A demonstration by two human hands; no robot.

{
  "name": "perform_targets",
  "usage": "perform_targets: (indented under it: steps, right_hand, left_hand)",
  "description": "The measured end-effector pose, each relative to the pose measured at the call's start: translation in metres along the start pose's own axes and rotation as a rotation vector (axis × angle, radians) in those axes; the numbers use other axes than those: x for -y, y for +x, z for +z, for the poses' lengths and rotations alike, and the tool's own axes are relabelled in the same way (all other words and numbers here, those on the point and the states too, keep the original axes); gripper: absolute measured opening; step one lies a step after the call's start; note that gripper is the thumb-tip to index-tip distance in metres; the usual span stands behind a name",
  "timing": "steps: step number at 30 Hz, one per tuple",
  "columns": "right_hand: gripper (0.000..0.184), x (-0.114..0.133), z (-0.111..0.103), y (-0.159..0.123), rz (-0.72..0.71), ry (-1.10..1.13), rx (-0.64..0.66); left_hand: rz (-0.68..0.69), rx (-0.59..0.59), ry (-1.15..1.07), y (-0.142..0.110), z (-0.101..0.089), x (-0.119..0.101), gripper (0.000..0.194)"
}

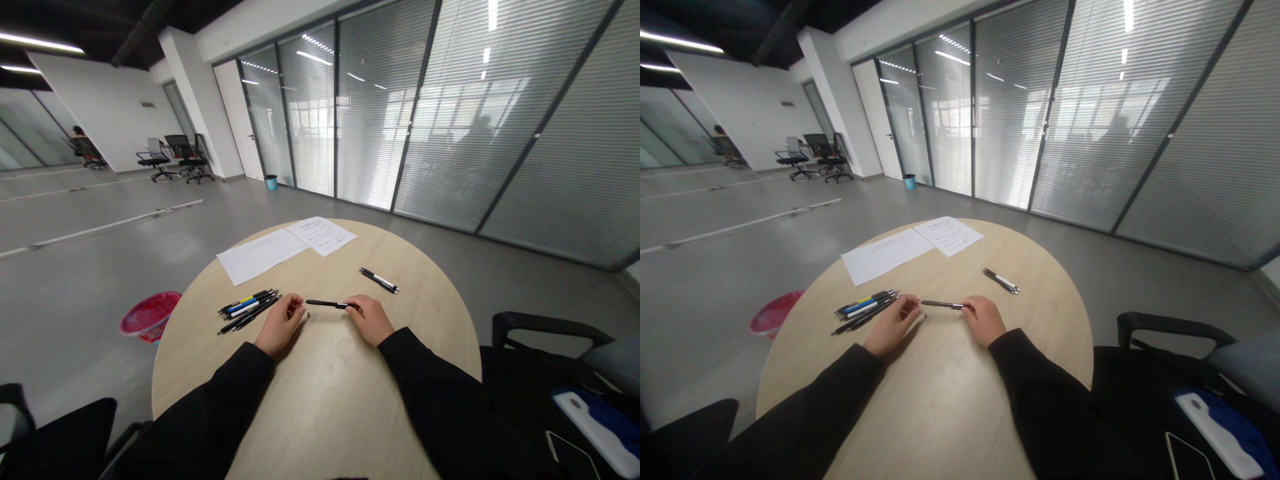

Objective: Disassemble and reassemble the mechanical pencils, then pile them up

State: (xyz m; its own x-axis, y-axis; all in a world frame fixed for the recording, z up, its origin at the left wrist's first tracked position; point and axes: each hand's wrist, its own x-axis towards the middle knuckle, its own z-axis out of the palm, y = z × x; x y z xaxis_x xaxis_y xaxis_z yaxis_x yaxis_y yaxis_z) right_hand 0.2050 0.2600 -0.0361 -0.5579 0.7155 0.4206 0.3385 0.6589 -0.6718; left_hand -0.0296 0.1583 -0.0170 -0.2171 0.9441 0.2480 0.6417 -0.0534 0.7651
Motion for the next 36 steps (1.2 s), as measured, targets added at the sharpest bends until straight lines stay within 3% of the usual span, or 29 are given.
perform_targets:
  steps: [5, 9, 15, 21, 29, 32, 36]
  right_hand:
    - [0.016, -0.001, 0.000, 0.000, 0.013, -0.003, -0.018]
    - [0.016, 0.000, 0.001, 0.000, 0.026, -0.007, -0.020]
    - [0.015, 0.001, 0.001, 0.000, 0.033, -0.005, -0.025]
    - [0.015, -0.001, 0.001, 0.000, 0.025, 0.003, -0.037]
    - [0.015, 0.003, -0.001, 0.000, -0.007, 0.022, -0.042]
    - [0.015, 0.004, -0.001, 0.000, -0.024, 0.029, -0.042]
    - [0.015, 0.004, -0.001, 0.000, -0.035, 0.037, -0.046]
  left_hand:
    - [0.126, 0.058, 0.349, -0.002, -0.001, -0.002, 0.019]
    - [0.180, 0.079, 0.623, 0.000, 0.003, -0.006, 0.030]
    - [0.189, 0.121, 0.731, 0.003, 0.012, -0.007, 0.035]
    - [0.121, 0.086, 0.544, 0.004, 0.004, -0.006, 0.033]
    - [-0.130, -0.107, -0.125, 0.009, -0.005, 0.003, 0.041]
    - [-0.198, -0.085, -0.269, 0.008, -0.002, 0.001, 0.044]
    - [-0.204, -0.050, -0.302, 0.006, 0.000, -0.003, 0.046]
